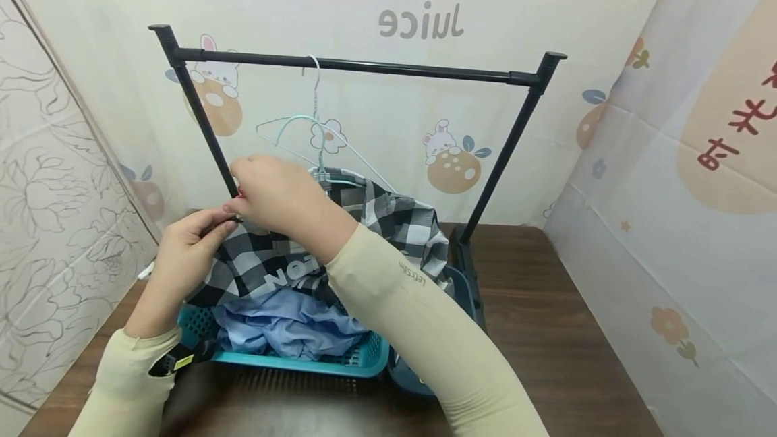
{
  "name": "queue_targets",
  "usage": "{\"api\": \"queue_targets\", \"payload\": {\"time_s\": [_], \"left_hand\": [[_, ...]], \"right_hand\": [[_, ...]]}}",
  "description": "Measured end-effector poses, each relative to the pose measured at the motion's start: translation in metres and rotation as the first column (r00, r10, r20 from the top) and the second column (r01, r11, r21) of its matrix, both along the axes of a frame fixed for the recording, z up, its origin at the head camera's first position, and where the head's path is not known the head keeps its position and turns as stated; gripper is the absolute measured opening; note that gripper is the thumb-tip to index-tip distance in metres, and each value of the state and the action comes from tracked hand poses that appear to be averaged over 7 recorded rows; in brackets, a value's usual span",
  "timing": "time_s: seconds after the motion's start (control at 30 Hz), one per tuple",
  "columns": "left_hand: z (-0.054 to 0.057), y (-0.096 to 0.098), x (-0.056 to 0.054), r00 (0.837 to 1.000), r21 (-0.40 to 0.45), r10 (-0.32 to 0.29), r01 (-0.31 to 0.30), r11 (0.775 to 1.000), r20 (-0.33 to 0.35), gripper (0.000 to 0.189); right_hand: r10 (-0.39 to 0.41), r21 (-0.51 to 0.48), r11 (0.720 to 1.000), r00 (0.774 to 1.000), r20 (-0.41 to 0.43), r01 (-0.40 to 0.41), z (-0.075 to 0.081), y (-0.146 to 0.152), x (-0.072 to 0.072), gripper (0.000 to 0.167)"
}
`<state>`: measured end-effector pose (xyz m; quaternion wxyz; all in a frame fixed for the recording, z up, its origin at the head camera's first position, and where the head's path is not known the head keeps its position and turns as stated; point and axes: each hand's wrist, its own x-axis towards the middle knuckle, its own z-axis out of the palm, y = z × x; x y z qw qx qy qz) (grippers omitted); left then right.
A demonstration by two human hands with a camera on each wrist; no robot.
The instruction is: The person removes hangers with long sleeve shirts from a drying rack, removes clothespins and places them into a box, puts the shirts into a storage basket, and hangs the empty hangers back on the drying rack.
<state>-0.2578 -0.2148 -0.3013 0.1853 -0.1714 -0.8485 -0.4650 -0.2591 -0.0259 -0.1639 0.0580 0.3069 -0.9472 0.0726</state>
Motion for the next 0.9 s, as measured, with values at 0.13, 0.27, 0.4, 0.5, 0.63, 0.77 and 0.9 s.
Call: {"api": "queue_targets", "payload": {"time_s": [0.13, 0.27, 0.4, 0.5, 0.63, 0.77, 0.9], "left_hand": [[0.0005, -0.0001, 0.0004, 1.000, 0.005, -0.002, 0.002, 1.000, -0.006, 0.018], [-0.0001, 0.0002, 0.0003, 1.000, 0.003, -0.008, 0.008, 1.000, -0.018, 0.017], [-0.0005, 0.0006, 0.0002, 1.000, -0.008, -0.012, 0.012, 1.000, -0.012, 0.019], [-0.0008, 0.0006, 0.0001, 1.000, -0.018, -0.016, 0.016, 1.000, -0.010, 0.020], [-0.0013, 0.0005, -0.0001, 1.000, -0.027, -0.020, 0.020, 0.999, -0.010, 0.019], [-0.0008, 0.0007, 0.0004, 1.000, -0.031, -0.020, 0.020, 0.999, -0.010, 0.019], [-0.0013, 0.0010, 0.0010, 1.000, -0.026, -0.021, 0.021, 0.999, -0.008, 0.018]], "right_hand": [[-0.005, 0.011, 1.000, 1.000, 0.026, 0.005, -0.0013, 0.0002, -0.0051, 0.046], [-0.028, 0.045, 0.999, 0.999, 0.027, 0.027, -0.0023, -0.0017, -0.0082, 0.049], [-0.027, 0.061, 0.998, 0.999, 0.031, 0.026, -0.0034, -0.0038, -0.0104, 0.043], [-0.002, 0.052, 0.999, 0.999, 0.034, 0.001, -0.0043, -0.0041, -0.0110, 0.034], [0.016, 0.034, 0.999, 0.999, 0.044, -0.017, -0.0060, -0.0034, -0.0108, 0.032], [0.009, 0.010, 1.000, 0.998, 0.062, -0.010, -0.0074, -0.0033, -0.0104, 0.030], [0.003, 0.004, 1.000, 0.998, 0.066, -0.003, -0.0088, -0.0036, -0.0110, 0.028]]}}
